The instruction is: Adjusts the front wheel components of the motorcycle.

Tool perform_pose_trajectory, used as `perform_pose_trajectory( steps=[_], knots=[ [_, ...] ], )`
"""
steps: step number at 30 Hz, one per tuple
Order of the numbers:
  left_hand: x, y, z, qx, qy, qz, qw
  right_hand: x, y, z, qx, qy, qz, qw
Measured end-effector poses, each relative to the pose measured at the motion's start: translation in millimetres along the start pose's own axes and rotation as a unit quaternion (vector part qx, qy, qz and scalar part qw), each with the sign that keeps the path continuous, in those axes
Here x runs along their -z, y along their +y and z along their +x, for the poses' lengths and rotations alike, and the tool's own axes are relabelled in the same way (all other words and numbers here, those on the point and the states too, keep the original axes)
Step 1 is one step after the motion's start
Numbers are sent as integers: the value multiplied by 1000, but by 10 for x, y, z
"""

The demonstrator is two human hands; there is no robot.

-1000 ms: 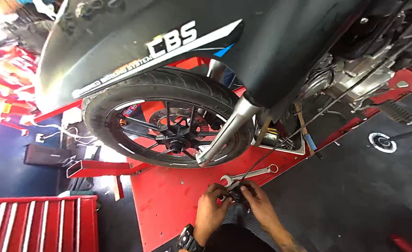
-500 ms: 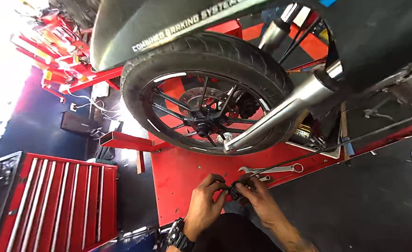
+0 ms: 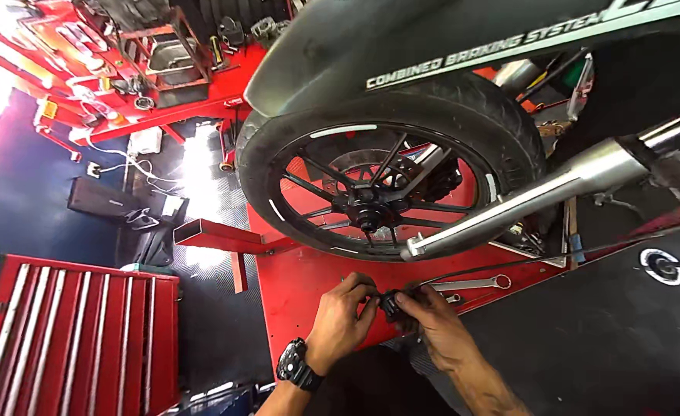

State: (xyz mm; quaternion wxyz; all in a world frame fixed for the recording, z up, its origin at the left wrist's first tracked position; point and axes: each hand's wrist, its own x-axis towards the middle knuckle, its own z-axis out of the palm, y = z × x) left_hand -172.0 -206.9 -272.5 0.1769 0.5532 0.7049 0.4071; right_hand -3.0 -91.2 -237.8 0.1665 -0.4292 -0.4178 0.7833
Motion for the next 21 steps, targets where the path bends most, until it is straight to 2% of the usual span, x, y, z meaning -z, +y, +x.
perform_pose_trajectory(
  steps=[5, 9, 13, 18, 21],
  knots=[
    [159, -228, -3, 17, 23, 6, 1000, -166, 31, -90, 0, -33, 8, 999],
    [490, -420, -31, 82, 55, -89, 991, -247, 113, -175, 14, -74, 15, 997],
    [622, -545, -80, 136, 68, -142, 978, -202, 280, -31, 26, -40, 0, 999],
    [522, -551, -108, 167, 79, -199, 962, 21, 455, 231, 23, 59, -41, 997],
    [444, -519, -100, 202, 94, -219, 950, 51, 409, 237, 32, 41, -25, 998]
  ],
)
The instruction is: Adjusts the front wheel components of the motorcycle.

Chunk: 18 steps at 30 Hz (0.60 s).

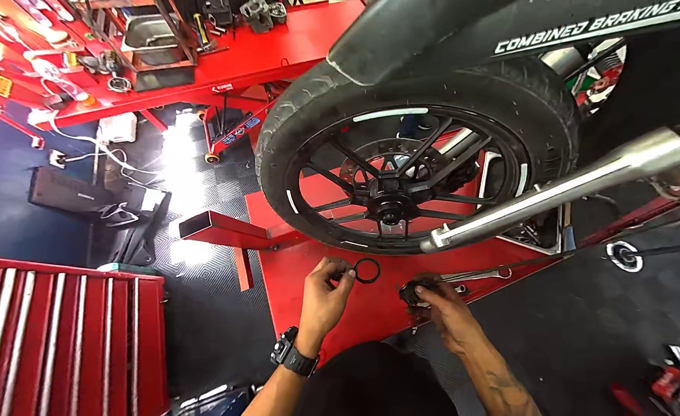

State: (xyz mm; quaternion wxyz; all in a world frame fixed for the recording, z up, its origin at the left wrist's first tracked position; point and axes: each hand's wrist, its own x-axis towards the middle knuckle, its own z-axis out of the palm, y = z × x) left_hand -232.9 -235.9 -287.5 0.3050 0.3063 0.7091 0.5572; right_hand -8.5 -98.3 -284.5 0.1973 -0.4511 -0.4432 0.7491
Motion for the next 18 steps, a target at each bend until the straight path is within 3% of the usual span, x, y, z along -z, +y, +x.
perform_pose_trajectory(
  steps=[4, 8, 14, 16, 18],
  knots=[
    [-93, 160, 69, 195, -28, -132, 971, -183, -33, -34, 42, -59, -38, 997],
    [-163, 209, 158, 322, -61, -228, 917, -501, 101, 4, 156, 29, -130, 979],
    [-139, 294, 186, 363, -87, -225, 900, -613, 210, 82, 352, 54, -237, 904],
    [-108, 320, 202, 354, -99, -213, 906, -625, 178, 92, 349, 52, -226, 908],
    [-73, 344, 215, 310, -100, -181, 928, -639, 112, 86, 278, 46, -192, 940]
  ],
)
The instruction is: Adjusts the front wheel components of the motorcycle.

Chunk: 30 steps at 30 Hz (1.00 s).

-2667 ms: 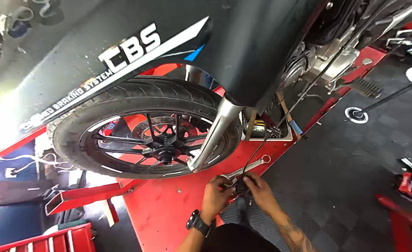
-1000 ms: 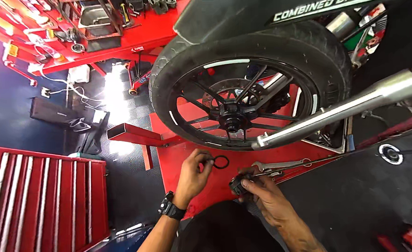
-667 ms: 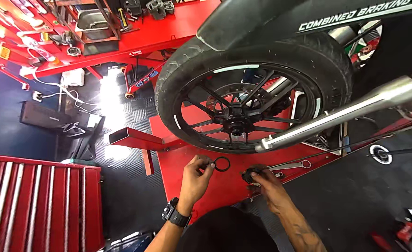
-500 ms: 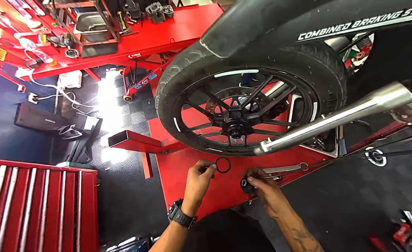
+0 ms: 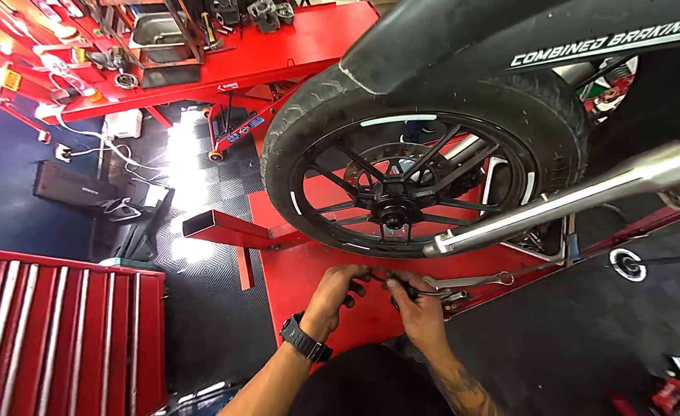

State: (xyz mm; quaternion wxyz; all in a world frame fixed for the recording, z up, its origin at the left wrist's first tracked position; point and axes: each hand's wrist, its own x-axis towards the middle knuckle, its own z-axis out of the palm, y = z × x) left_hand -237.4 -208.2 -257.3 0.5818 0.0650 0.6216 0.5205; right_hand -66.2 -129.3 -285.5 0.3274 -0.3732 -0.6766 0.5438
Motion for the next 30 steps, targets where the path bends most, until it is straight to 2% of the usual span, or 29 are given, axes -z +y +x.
perform_pose_trajectory(
  steps=[2, 4, 9, 13, 18, 22, 25, 30],
  knots=[
    [33, 11, 9, -70, 1, 36, 997, 17, -69, 52, -86, -11, 44, 995],
    [49, 23, 30, -135, 2, 49, 990, 16, -121, 113, -134, -10, 89, 987],
    [4, 25, 110, -228, -3, 66, 972, -37, -150, 210, -154, 27, 125, 980],
    [-51, 5, 229, -275, 32, 109, 955, -118, -125, 250, -134, 60, 114, 983],
    [-114, 34, 329, -336, 55, 195, 920, -330, 15, 303, -11, 164, 69, 984],
    [-160, 136, 448, -355, 66, 184, 914, -481, 38, 391, 44, 212, 62, 974],
    [-199, 188, 450, -367, 72, 189, 908, -506, 35, 453, 51, 213, 78, 973],
    [-231, 180, 474, -368, 81, 173, 910, -465, -38, 473, 16, 198, 59, 978]
  ],
)
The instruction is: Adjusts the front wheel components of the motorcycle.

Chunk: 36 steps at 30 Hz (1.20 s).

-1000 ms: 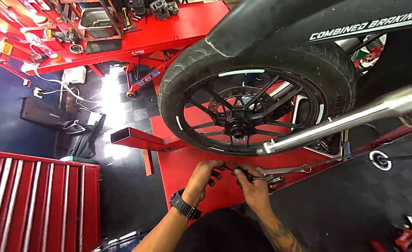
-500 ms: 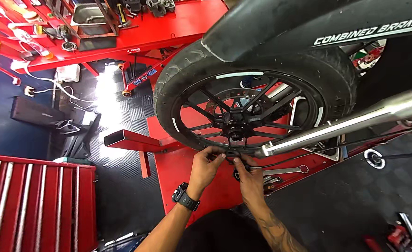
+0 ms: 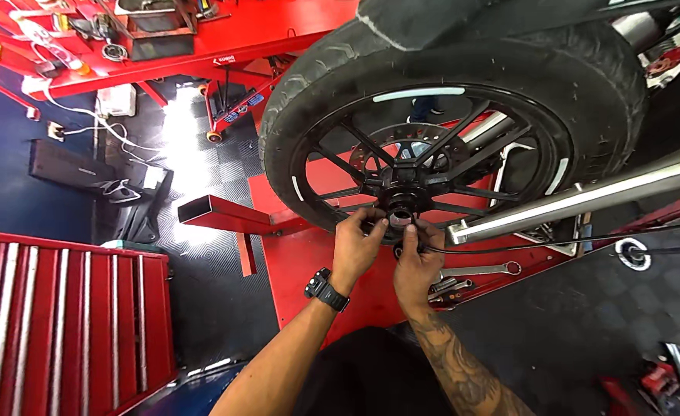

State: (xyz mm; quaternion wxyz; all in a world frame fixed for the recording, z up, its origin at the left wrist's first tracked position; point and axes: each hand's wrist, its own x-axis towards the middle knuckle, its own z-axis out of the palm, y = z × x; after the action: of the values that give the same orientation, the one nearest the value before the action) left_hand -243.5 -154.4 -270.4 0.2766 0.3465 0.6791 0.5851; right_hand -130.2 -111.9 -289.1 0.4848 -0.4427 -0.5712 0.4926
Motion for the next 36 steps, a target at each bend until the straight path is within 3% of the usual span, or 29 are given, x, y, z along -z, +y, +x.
perform_pose_trajectory(
  steps=[10, 25, 36],
  knots=[
    [-94, -7, -38, -46, 24, 42, 998, -74, 66, 42, 33, 12, 24, 999],
    [-315, -191, 214, -32, 97, 91, 991, -148, 205, 217, 66, 62, 38, 995],
    [-391, -148, 223, 6, 133, 17, 991, -152, 226, 264, 59, 76, 34, 995]
  ],
)
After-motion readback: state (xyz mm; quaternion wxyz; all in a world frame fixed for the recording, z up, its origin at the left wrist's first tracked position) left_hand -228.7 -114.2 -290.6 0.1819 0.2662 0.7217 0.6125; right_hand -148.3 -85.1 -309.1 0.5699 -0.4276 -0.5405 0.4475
